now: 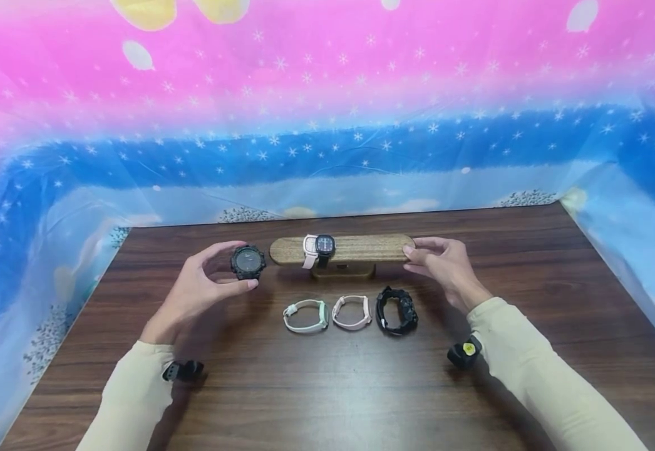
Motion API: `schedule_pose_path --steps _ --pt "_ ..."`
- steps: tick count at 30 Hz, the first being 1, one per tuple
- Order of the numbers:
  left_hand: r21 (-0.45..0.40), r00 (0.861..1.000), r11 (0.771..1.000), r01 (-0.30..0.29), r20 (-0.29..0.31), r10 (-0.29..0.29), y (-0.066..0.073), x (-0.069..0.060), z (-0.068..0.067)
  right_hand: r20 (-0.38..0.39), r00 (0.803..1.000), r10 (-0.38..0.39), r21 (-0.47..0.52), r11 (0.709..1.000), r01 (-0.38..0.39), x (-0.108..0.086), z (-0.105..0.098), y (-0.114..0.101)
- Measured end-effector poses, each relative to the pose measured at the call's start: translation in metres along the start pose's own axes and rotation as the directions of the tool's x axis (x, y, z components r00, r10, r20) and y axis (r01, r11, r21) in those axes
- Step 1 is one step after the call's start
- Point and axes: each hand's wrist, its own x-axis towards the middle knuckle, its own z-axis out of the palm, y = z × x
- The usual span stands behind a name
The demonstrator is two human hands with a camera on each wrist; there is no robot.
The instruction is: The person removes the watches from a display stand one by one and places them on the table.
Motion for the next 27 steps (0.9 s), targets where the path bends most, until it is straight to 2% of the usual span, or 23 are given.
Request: schedule_pose_path --steps 7,10,15,20,27 --pt "0.118 0.995 0.988 -0.095 0.018 0.093 0.021 -0.019 0.019 0.002 1.000 0.014 -0.010 1.000 -0.014 0.000 0.000 -0.001" --pt "0.192 0.991 0.973 -0.131 0.031 0.128 0.032 -0.025 0.030 0.004 1.000 0.019 -0.017 1.000 -0.019 -0.001 0.000 -0.001" --pt "0.305 0.987 0.939 -0.160 0.057 0.150 0.047 -0.032 0.053 0.005 1.000 0.025 -0.019 1.000 -0.025 -0.001 -0.001 -0.001" --pt "0.373 0.978 0.906 -0.202 0.119 0.170 0.059 -0.035 0.079 0.002 1.000 0.019 0.003 1.000 -0.019 0.000 -0.001 -0.001" --pt "0.401 0.958 0.879 -0.257 0.229 0.176 0.070 -0.036 0.112 -0.003 1.000 0.016 0.012 1.000 -0.016 0.001 0.000 -0.001"
